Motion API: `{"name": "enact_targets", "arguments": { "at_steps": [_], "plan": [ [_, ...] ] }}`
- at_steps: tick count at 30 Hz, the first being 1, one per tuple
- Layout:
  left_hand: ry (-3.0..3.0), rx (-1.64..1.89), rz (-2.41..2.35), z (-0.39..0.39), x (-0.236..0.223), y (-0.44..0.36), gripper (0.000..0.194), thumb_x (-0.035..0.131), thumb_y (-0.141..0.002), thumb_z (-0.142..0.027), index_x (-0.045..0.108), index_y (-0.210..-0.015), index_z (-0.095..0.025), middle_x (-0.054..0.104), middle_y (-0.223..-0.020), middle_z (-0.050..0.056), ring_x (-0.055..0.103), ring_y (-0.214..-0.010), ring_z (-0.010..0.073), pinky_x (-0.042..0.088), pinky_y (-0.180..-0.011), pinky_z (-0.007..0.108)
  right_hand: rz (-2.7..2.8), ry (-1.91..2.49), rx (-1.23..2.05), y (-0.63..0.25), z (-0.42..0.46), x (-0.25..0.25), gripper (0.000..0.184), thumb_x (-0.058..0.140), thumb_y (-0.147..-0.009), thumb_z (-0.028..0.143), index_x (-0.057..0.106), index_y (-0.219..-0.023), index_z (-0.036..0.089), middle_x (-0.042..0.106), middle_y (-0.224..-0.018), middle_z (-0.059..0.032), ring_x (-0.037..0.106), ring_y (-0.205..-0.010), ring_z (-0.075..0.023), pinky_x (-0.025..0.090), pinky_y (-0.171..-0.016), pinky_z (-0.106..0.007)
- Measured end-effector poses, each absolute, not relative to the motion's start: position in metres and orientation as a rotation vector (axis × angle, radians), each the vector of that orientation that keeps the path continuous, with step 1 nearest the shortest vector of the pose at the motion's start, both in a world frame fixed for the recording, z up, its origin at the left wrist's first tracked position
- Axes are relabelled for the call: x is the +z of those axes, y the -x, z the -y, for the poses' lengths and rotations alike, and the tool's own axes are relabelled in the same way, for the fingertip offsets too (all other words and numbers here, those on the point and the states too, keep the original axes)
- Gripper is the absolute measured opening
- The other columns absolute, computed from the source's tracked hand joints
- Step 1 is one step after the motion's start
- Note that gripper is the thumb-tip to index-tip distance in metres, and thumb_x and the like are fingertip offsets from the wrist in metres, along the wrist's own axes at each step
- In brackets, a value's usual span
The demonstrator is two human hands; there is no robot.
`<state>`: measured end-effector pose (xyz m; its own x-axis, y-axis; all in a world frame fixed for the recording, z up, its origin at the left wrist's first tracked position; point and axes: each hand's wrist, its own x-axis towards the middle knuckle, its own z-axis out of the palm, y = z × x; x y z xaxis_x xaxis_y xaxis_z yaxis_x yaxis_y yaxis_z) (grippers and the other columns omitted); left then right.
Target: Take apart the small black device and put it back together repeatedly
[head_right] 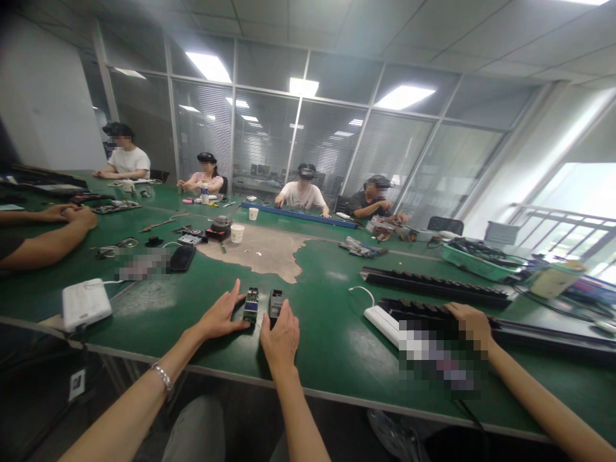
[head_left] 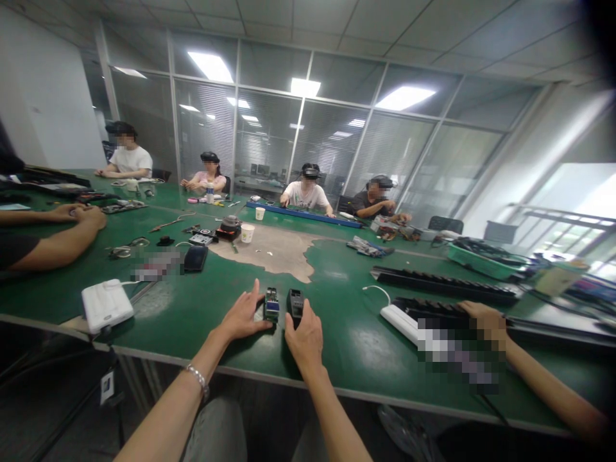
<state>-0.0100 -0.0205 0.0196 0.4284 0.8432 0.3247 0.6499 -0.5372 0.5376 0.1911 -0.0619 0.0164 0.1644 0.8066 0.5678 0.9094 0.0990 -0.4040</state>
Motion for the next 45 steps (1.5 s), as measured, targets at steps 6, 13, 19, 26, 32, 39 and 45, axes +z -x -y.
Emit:
{"name": "enact_targets", "arguments": {
  "at_steps": [6,13,19,26,32,39,45],
  "plan": [
    [-2.364,0.838,-1.275,0.021,0.019,0.01,0.119,0.068,-0.076,-0.055,-0.018,-0.148,-0.017,0.045,-0.144,0.012,0.029,-0.138,0.0337,0.018,-0.113,0.051,1.584,1.684,-0.061,-0.185,0.064,0.04,0.062,0.048,-0.089,0.039,0.039,-0.14,0.004,0.059,-0.122,-0.0195,0.056,-0.103,-0.0289,0.042,-0.09,-0.038],
    [-2.381,0.885,-1.233,0.02,0.017,0.009,0.118,0.068,-0.077,-0.051,-0.021,-0.147,-0.018,0.046,-0.144,0.011,0.033,-0.136,0.0325,0.018,-0.113,0.052,1.612,1.552,-0.008,-0.159,0.062,0.066,0.06,0.049,-0.09,0.04,0.041,-0.139,0.006,0.06,-0.119,-0.0182,0.057,-0.106,-0.0278,0.042,-0.092,-0.037],
    [-2.386,0.881,-1.233,0.017,0.015,0.01,0.118,0.067,-0.078,-0.048,-0.024,-0.146,-0.017,0.048,-0.141,0.012,0.038,-0.132,0.0325,0.02,-0.112,0.054,1.665,1.598,-0.01,-0.143,0.058,0.065,0.061,0.05,-0.089,0.037,0.04,-0.138,0.003,0.062,-0.115,-0.0206,0.058,-0.107,-0.0285,0.042,-0.091,-0.036],
    [-2.38,0.894,-1.229,0.018,0.015,0.011,0.118,0.067,-0.075,-0.036,-0.026,-0.145,-0.018,0.042,-0.145,0.014,0.036,-0.135,0.0302,0.019,-0.113,0.054,1.717,1.611,-0.044,-0.134,0.061,0.063,0.064,0.052,-0.088,0.036,0.037,-0.141,0.003,0.062,-0.116,-0.0191,0.058,-0.103,-0.0283,0.043,-0.088,-0.036],
    [-2.376,0.889,-1.268,0.018,0.014,0.01,0.113,0.061,-0.075,-0.028,-0.026,-0.145,-0.018,0.028,-0.152,0.019,0.032,-0.137,0.0319,0.02,-0.113,0.056,1.767,1.674,-0.04,-0.13,0.068,0.045,0.066,0.053,-0.086,0.034,0.036,-0.141,0.002,0.059,-0.119,-0.0217,0.057,-0.105,-0.0293,0.043,-0.088,-0.036],
    [-2.388,0.874,-1.28,0.018,0.012,0.011,0.111,0.059,-0.074,-0.021,-0.027,-0.145,-0.016,0.034,-0.149,0.019,0.032,-0.138,0.0301,0.02,-0.113,0.055,1.798,1.737,-0.054,-0.128,0.071,0.04,0.07,0.055,-0.085,0.037,0.036,-0.141,0.0,0.059,-0.12,-0.0227,0.056,-0.105,-0.0311,0.042,-0.088,-0.038],
    [-2.371,0.891,-1.259,0.019,0.014,0.01,0.108,0.057,-0.077,-0.023,-0.027,-0.144,-0.014,0.04,-0.145,0.019,0.034,-0.137,0.0289,0.02,-0.113,0.054,1.758,1.773,-0.005,-0.127,0.068,0.051,0.074,0.055,-0.084,0.041,0.033,-0.142,0.0,0.062,-0.113,-0.0218,0.059,-0.1,-0.0316,0.044,-0.083,-0.038]
  ]
}}
